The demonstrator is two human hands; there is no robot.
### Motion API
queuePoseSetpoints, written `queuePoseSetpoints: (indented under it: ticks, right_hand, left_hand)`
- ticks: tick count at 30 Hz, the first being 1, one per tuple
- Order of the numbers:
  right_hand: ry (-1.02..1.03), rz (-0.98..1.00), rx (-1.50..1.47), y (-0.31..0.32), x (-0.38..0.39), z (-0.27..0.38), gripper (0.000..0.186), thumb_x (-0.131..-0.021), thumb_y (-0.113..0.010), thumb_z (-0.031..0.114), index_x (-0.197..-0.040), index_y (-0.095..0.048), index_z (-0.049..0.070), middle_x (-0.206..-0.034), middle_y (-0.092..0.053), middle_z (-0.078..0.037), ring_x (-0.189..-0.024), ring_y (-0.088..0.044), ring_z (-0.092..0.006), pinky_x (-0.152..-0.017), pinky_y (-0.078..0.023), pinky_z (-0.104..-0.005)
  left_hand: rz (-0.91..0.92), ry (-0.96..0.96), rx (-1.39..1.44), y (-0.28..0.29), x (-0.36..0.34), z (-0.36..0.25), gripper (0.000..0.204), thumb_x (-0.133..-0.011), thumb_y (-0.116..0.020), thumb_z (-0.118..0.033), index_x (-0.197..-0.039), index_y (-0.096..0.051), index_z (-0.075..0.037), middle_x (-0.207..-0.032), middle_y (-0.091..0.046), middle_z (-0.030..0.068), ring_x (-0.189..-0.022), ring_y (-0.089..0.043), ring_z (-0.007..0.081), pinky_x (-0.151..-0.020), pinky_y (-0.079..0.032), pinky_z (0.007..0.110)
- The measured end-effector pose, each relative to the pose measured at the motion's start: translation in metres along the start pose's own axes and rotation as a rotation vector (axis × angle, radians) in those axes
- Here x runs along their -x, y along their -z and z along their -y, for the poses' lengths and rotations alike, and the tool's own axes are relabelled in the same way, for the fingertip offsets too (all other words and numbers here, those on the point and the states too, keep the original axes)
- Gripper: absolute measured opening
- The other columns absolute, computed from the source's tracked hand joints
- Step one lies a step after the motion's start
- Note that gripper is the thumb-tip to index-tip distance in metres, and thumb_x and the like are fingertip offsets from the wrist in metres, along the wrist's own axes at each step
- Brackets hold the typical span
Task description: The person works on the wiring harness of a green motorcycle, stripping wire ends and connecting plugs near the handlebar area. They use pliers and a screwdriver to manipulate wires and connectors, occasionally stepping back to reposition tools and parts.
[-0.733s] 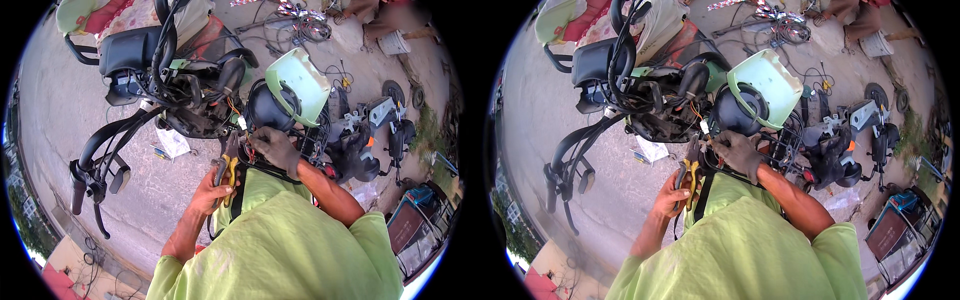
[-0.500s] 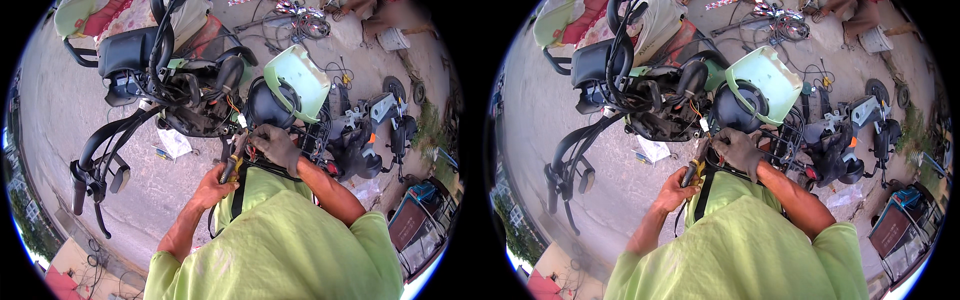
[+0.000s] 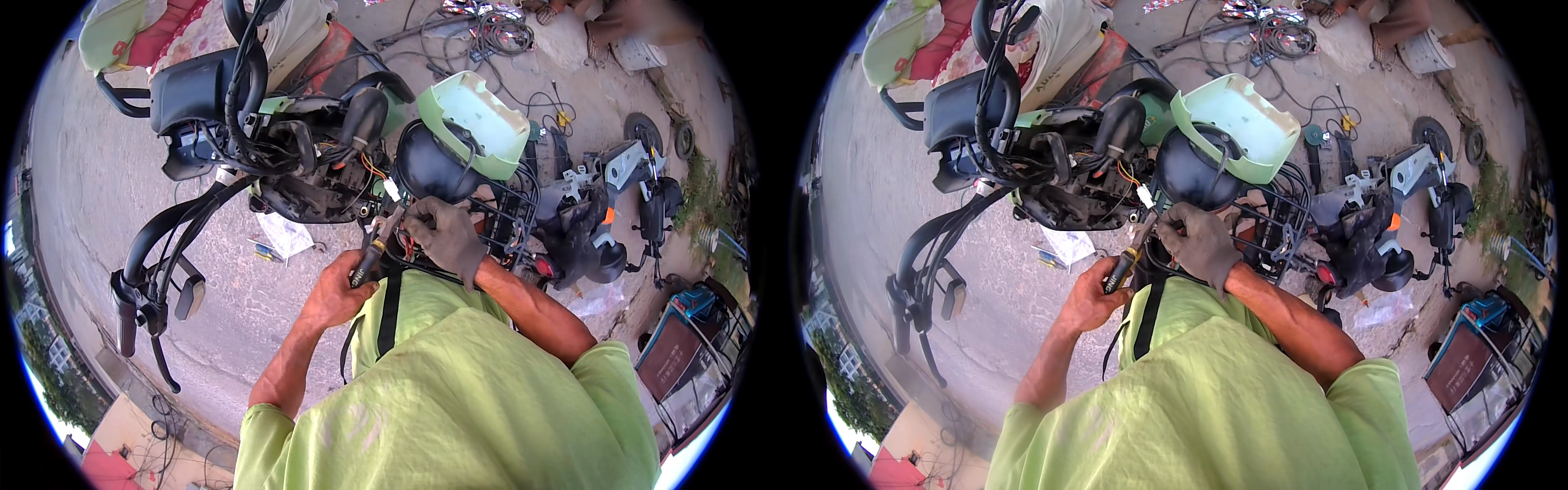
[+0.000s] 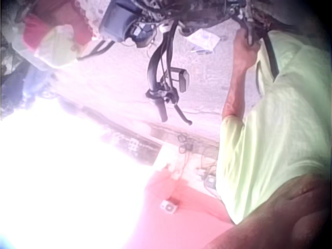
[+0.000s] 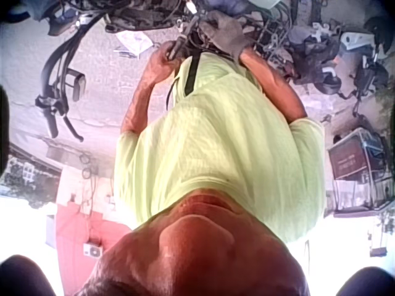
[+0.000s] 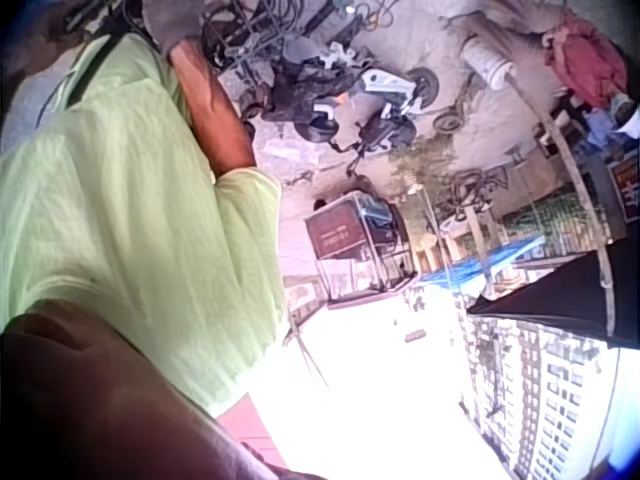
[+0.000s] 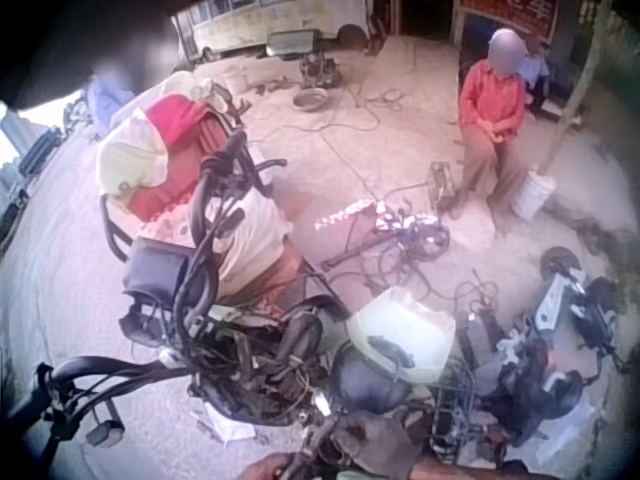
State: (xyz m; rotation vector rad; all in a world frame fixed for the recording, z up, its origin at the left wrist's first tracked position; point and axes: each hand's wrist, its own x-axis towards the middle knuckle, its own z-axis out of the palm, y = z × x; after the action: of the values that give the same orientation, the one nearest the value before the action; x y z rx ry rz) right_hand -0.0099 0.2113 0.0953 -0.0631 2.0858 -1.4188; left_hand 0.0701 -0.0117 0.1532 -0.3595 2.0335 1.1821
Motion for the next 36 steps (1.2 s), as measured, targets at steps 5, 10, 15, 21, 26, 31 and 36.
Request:
queuePoseSetpoints:
  ticks: [5, 10, 15, 21, 26, 31, 36]
  right_hand:
    - [0.03, 0.04, 0.055, 0.005, -0.002, 0.004, 0.027, -0.093, -0.067, 0.024, -0.102, -0.067, -0.002, -0.085, -0.071, -0.014, -0.073, -0.069, -0.0211, -0.07, -0.054, -0.035]
    - [-0.055, 0.11, 0.062, 0.003, -0.001, 0.014, 0.023, -0.093, -0.066, 0.024, -0.1, -0.068, 0.002, -0.077, -0.07, -0.013, -0.067, -0.07, -0.0247, -0.065, -0.053, -0.0385]
    - [-0.002, 0.013, 0.094, -0.001, -0.001, 0.002, 0.022, -0.093, -0.066, 0.024, -0.099, -0.07, 0.003, -0.075, -0.07, -0.015, -0.069, -0.071, -0.0264, -0.066, -0.053, -0.0397]
    - [-0.002, 0.004, 0.202, -0.004, -0.002, 0.004, 0.023, -0.092, -0.066, 0.026, -0.1, -0.071, 0.004, -0.086, -0.072, -0.017, -0.08, -0.07, -0.0337, -0.073, -0.053, -0.0433]
    - [0.035, 0.025, 0.284, -0.002, -0.001, 0.005, 0.026, -0.092, -0.064, 0.029, -0.097, -0.07, 0.004, -0.092, -0.071, -0.017, -0.086, -0.069, -0.0359, -0.076, -0.052, -0.0467]
    - [0.05, 0.049, 0.367, 0.004, -0.003, 0.007, 0.026, -0.093, -0.063, 0.03, -0.096, -0.07, 0.004, -0.091, -0.071, -0.016, -0.085, -0.068, -0.0364, -0.075, -0.051, -0.0479]
    - [0.016, 0.006, 0.308, 0.002, -0.002, 0.007, 0.022, -0.091, -0.065, 0.021, -0.094, -0.069, 0.0, -0.084, -0.068, -0.019, -0.077, -0.068, -0.0355, -0.07, -0.051, -0.0439]
  left_hand:
    - [0.113, 0.034, 0.237, 0.005, -0.006, 0.01, 0.036, -0.083, -0.076, -0.007, -0.115, -0.06, -0.003, -0.091, -0.057, 0.0042, -0.087, -0.053, 0.0155, -0.082, -0.047, 0.031]
    - [-0.004, -0.087, 0.021, 0.001, -0.014, 0.004, 0.04, -0.081, -0.076, -0.007, -0.117, -0.059, -0.001, -0.102, -0.058, 0.0116, -0.096, -0.058, 0.0257, -0.088, -0.047, 0.036]
    - [-0.036, -0.227, -0.01, -0.003, -0.024, 0.014, 0.04, -0.078, -0.076, -0.009, -0.113, -0.06, 0.0, -0.109, -0.057, 0.0172, -0.105, -0.059, 0.0371, -0.094, -0.047, 0.043]
    - [-0.024, -0.211, 0.028, -0.006, -0.025, 0.022, 0.039, -0.078, -0.077, -0.005, -0.113, -0.061, 0.0, -0.105, -0.058, 0.012, -0.099, -0.059, 0.0287, -0.088, -0.049, 0.037]
    - [-0.017, -0.263, 0.051, -0.007, -0.03, 0.023, 0.041, -0.078, -0.076, -0.003, -0.115, -0.06, 0.001, -0.114, -0.059, 0.0155, -0.107, -0.06, 0.0323, -0.095, -0.049, 0.039]
    - [-0.055, -0.388, -0.063, -0.003, -0.038, 0.021, 0.041, -0.079, -0.074, -0.003, -0.117, -0.059, 0.0, -0.121, -0.057, 0.018, -0.116, -0.057, 0.0366, -0.1, -0.047, 0.043]
    - [-0.052, -0.381, -0.118, -0.001, -0.039, 0.014, 0.038, -0.08, -0.073, -0.003, -0.115, -0.059, -0.001, -0.122, -0.056, 0.0183, -0.118, -0.054, 0.0382, -0.1, -0.047, 0.043]
